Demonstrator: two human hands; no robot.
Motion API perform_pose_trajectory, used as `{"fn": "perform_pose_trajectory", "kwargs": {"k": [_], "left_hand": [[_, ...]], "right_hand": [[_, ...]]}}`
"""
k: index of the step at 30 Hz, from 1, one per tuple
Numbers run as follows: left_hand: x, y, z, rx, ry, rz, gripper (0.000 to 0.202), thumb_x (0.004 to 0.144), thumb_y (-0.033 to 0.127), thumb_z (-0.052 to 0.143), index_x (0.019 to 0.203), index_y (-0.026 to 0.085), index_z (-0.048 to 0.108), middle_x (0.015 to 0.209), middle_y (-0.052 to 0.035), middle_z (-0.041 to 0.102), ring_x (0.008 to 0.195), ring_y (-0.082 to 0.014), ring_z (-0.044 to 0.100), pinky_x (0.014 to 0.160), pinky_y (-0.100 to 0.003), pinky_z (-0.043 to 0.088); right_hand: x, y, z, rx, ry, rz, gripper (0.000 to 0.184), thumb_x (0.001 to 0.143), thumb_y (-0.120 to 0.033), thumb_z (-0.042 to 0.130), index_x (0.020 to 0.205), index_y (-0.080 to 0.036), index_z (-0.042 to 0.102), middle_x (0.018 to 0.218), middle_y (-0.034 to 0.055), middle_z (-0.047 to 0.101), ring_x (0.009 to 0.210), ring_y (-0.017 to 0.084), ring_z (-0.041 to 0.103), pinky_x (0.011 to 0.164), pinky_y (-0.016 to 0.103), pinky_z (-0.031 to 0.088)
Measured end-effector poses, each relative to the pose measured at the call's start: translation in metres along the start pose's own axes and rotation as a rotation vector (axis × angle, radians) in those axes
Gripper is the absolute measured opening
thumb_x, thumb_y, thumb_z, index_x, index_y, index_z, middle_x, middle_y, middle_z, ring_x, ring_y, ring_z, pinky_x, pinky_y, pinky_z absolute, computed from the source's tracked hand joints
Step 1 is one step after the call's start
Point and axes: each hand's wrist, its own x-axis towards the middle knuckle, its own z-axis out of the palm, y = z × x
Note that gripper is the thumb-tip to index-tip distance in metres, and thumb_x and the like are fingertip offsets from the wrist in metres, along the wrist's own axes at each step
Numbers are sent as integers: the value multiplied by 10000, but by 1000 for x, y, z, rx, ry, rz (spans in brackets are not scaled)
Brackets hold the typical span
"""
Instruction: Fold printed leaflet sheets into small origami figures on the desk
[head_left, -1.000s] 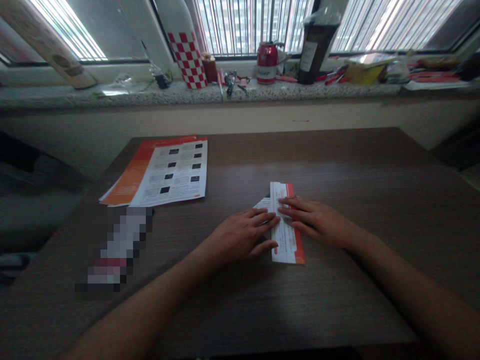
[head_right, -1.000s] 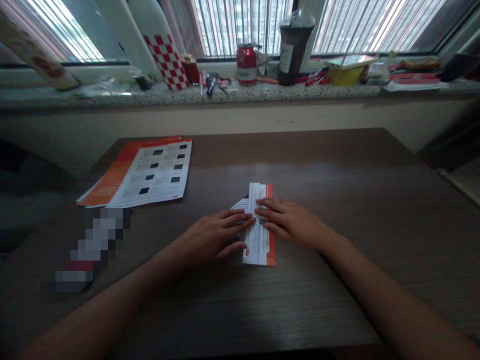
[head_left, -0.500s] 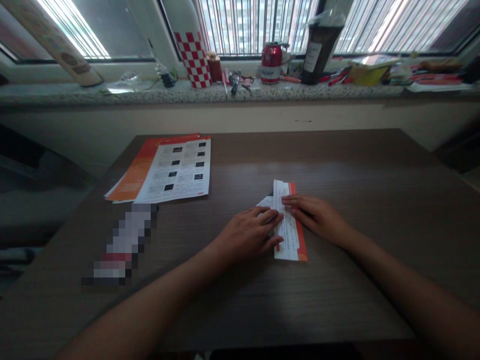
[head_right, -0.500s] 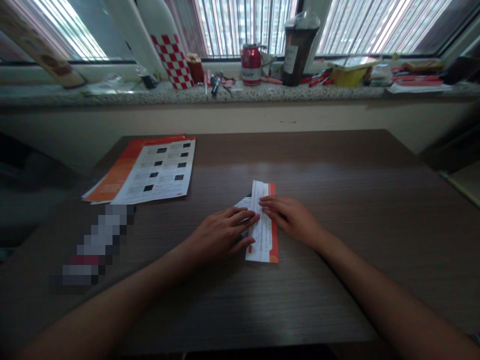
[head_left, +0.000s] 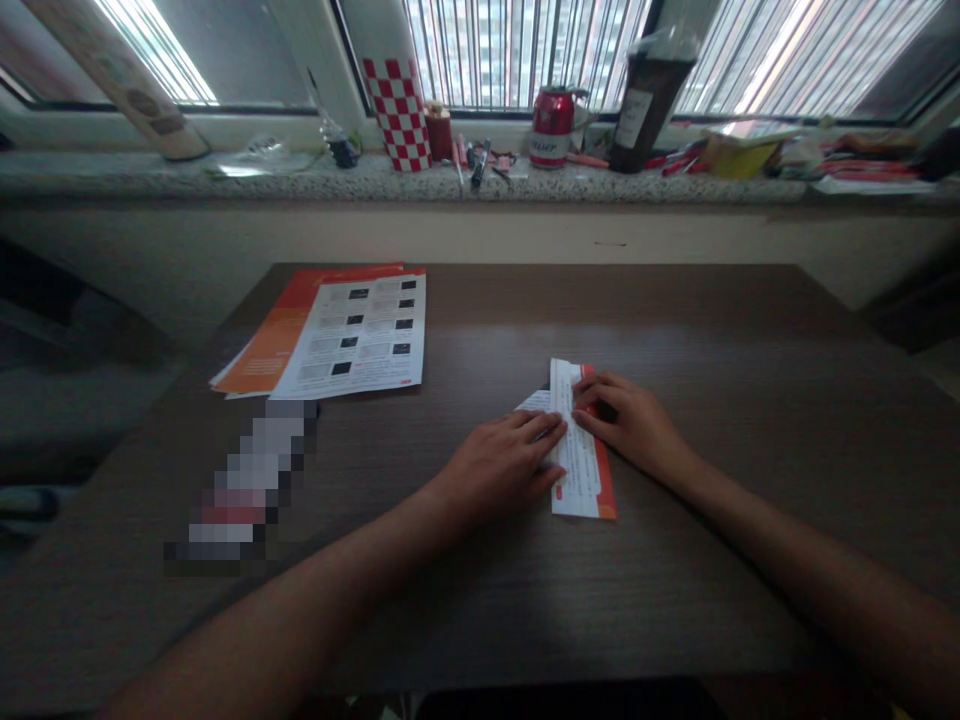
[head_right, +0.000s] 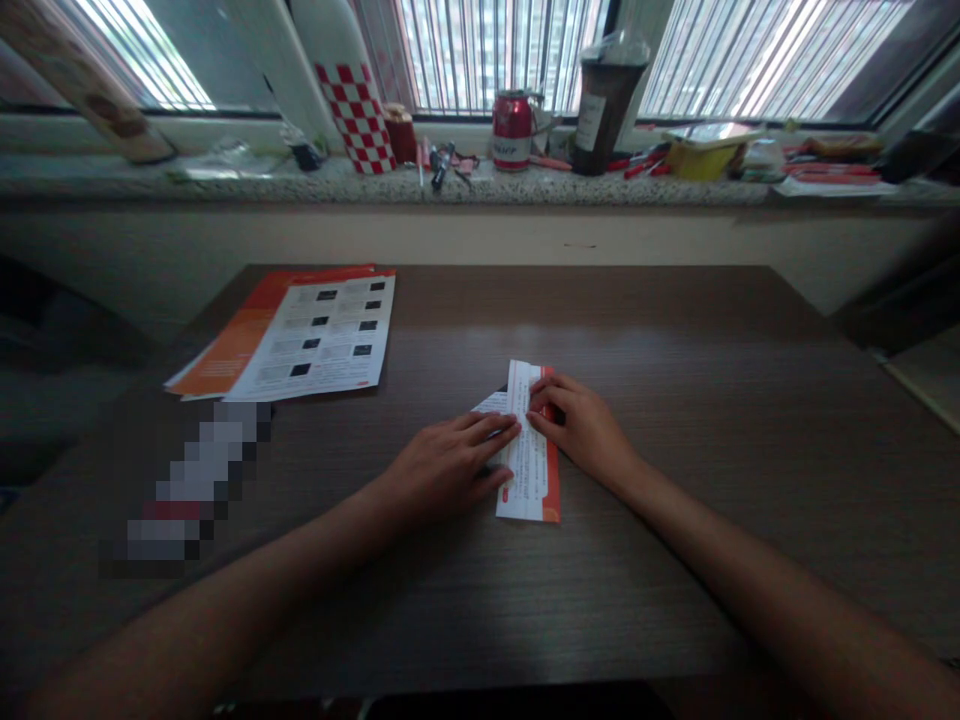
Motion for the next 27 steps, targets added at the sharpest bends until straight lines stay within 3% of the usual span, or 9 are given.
{"fn": "perform_pose_trajectory", "kwargs": {"k": [16,22,27], "left_hand": [[0,-1,2,-27,-10,-33,538,1070,460,582,1528,184,527,1599,-97,520,1391,-283,554,1122,-427,519],[-1,-2,6,-64,20,-32,530,1061,461,594,1517,197,537,1570,-98,553,1394,-289,552,1156,-460,481],[-2,-4,9,-103,44,-36,508,1052,454,612,1495,212,561,1596,-78,531,1494,-285,452,1243,-472,378]], "right_hand": [[15,6,-5,-85,-68,24,48,910,-216,730,866,-222,747,1146,105,725,1075,276,698,931,439,559],[24,7,-4,-104,-52,45,75,939,-230,706,865,-216,713,1043,90,720,819,222,674,768,394,548],[41,18,-4,-128,-20,48,67,930,-222,696,866,-206,706,985,82,708,809,220,657,761,377,519]]}}
